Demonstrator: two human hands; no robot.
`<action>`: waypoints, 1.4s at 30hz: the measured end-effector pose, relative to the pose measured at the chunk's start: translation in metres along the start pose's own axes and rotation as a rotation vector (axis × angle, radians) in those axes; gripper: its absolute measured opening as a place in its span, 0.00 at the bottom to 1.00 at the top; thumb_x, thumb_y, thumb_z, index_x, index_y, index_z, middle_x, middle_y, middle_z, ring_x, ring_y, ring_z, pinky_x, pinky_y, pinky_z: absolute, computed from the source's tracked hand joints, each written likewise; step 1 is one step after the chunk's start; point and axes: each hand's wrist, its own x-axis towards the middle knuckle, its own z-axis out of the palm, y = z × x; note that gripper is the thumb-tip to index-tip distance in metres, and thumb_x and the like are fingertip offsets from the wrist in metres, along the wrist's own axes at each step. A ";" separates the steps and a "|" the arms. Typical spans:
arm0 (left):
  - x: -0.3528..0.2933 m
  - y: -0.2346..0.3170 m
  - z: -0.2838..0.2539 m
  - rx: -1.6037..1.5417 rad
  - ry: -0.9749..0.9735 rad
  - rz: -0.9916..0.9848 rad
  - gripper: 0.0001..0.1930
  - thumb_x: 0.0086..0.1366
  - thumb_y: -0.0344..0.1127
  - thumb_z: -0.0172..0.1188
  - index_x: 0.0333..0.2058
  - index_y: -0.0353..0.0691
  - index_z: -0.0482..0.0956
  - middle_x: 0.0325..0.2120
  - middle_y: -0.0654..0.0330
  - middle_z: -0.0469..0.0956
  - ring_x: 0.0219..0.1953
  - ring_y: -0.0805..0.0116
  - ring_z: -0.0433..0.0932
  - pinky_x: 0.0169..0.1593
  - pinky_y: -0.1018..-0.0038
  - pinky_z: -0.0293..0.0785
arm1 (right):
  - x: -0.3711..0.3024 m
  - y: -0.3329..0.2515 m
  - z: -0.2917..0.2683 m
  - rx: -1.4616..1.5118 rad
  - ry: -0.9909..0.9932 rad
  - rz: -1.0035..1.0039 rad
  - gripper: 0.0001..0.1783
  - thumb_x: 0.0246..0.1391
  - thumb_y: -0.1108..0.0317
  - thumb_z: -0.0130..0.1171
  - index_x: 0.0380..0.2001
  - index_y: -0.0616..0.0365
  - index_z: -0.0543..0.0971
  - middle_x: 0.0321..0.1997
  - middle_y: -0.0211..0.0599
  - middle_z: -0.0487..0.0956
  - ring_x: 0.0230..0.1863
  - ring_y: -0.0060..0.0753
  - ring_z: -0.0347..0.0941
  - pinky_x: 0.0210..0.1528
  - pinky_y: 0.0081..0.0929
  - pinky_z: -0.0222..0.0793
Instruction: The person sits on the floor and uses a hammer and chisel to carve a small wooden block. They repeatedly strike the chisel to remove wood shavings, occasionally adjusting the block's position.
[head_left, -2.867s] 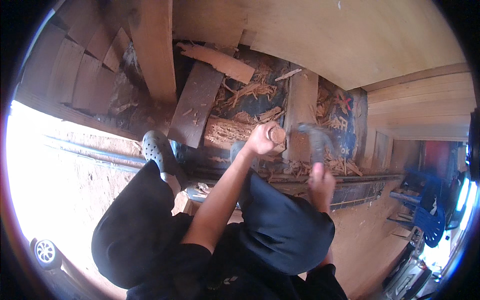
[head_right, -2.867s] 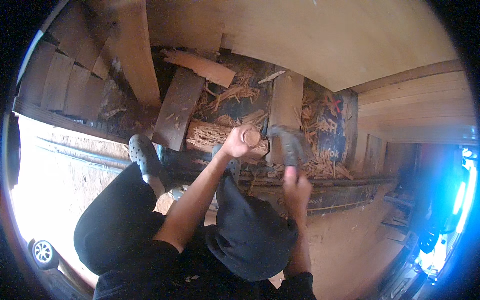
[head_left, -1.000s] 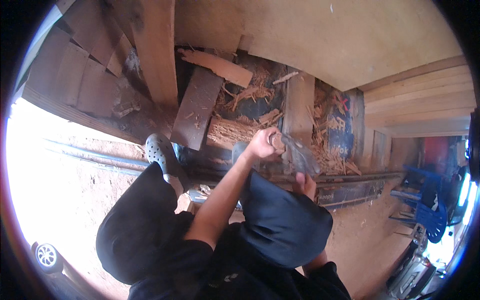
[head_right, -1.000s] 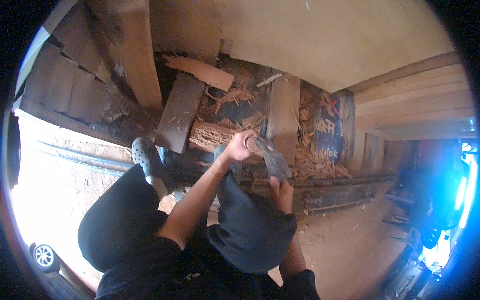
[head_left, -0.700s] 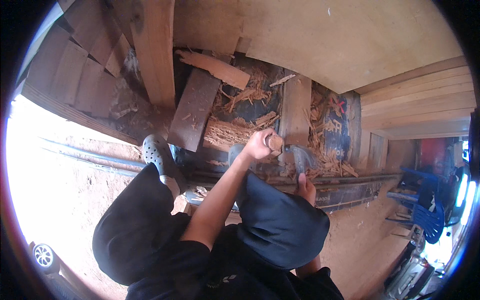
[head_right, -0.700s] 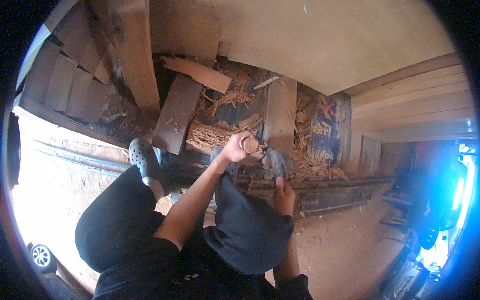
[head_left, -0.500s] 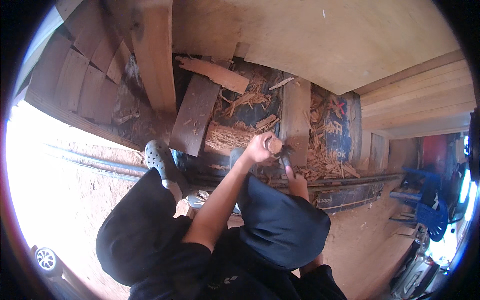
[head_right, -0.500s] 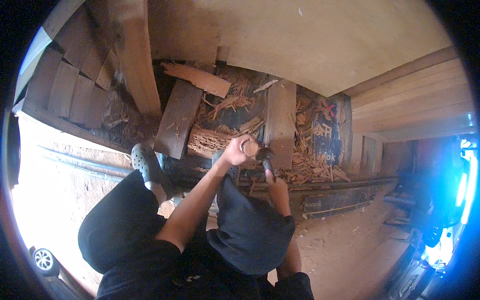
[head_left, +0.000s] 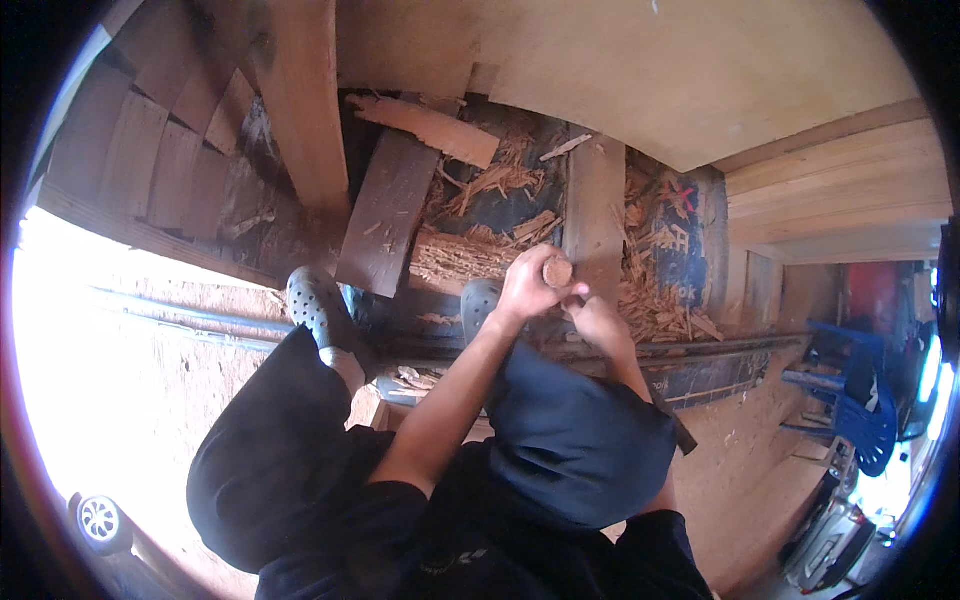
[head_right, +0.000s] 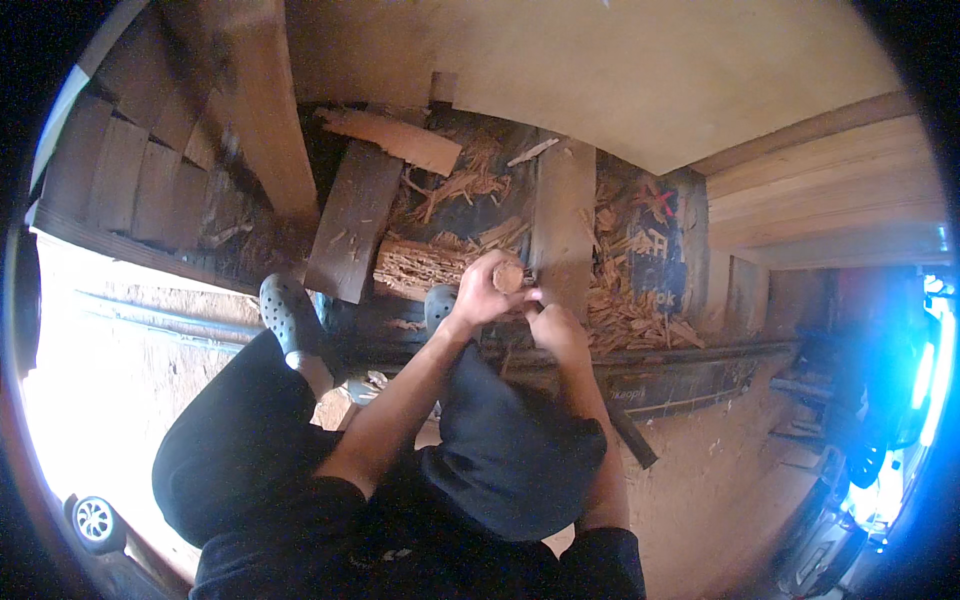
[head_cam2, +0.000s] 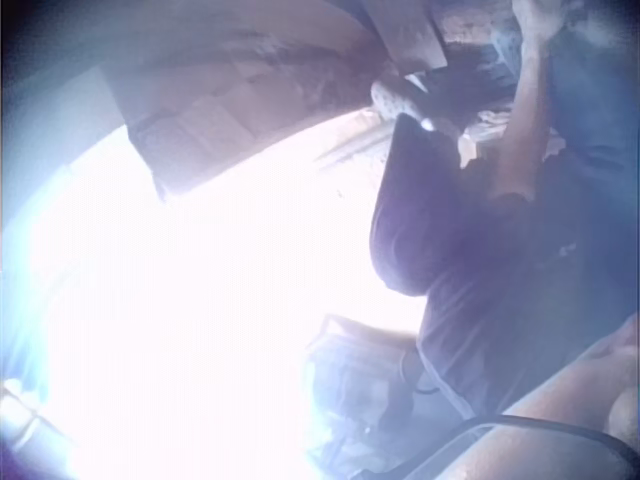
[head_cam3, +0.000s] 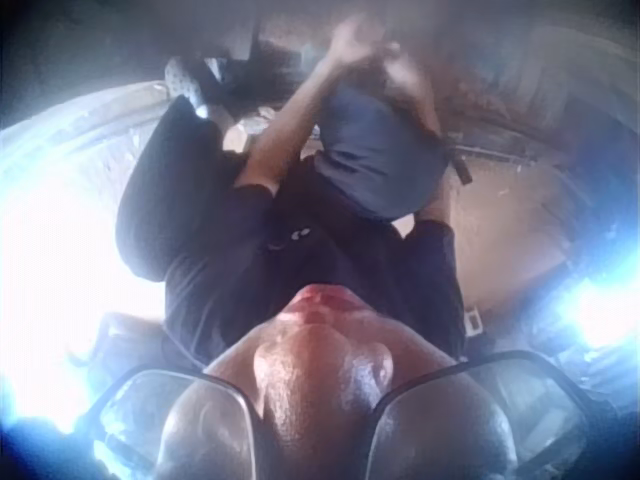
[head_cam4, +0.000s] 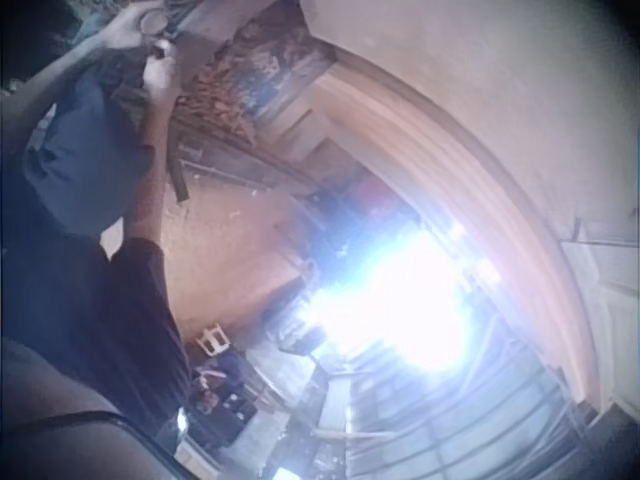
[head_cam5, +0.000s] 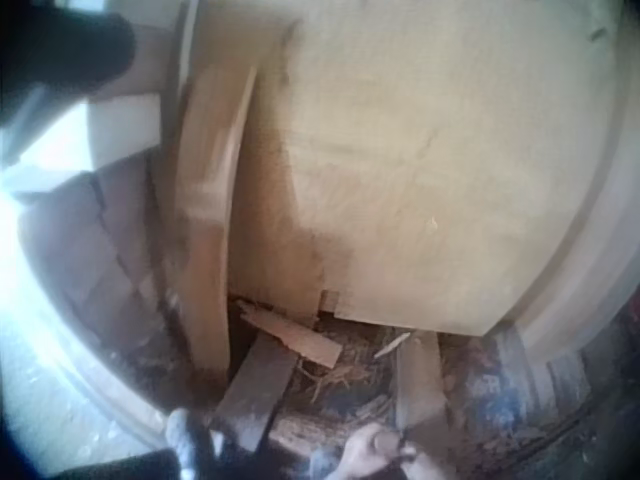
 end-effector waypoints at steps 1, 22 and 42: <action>0.001 0.000 0.001 0.023 -0.001 -0.060 0.26 0.38 0.50 0.75 0.29 0.38 0.76 0.26 0.51 0.76 0.32 0.50 0.77 0.38 0.63 0.73 | 0.003 -0.002 -0.003 0.000 -0.019 -0.019 0.39 0.53 0.35 0.45 0.42 0.67 0.78 0.47 0.66 0.73 0.54 0.60 0.68 0.55 0.45 0.63; 0.002 -0.048 -0.051 -0.557 0.104 -0.187 0.13 0.42 0.22 0.71 0.26 0.35 0.75 0.22 0.66 0.75 0.26 0.81 0.71 0.30 0.78 0.70 | 0.001 -0.033 -0.030 -0.229 -0.078 0.047 0.42 0.55 0.32 0.41 0.38 0.69 0.78 0.41 0.65 0.76 0.48 0.58 0.73 0.51 0.44 0.66; 0.007 -0.033 -0.048 -0.412 0.085 -0.197 0.10 0.42 0.20 0.68 0.24 0.36 0.77 0.24 0.60 0.77 0.26 0.73 0.74 0.33 0.76 0.71 | 0.007 -0.045 -0.032 -0.292 -0.112 0.134 0.40 0.55 0.34 0.43 0.42 0.67 0.77 0.49 0.59 0.75 0.52 0.56 0.71 0.53 0.43 0.65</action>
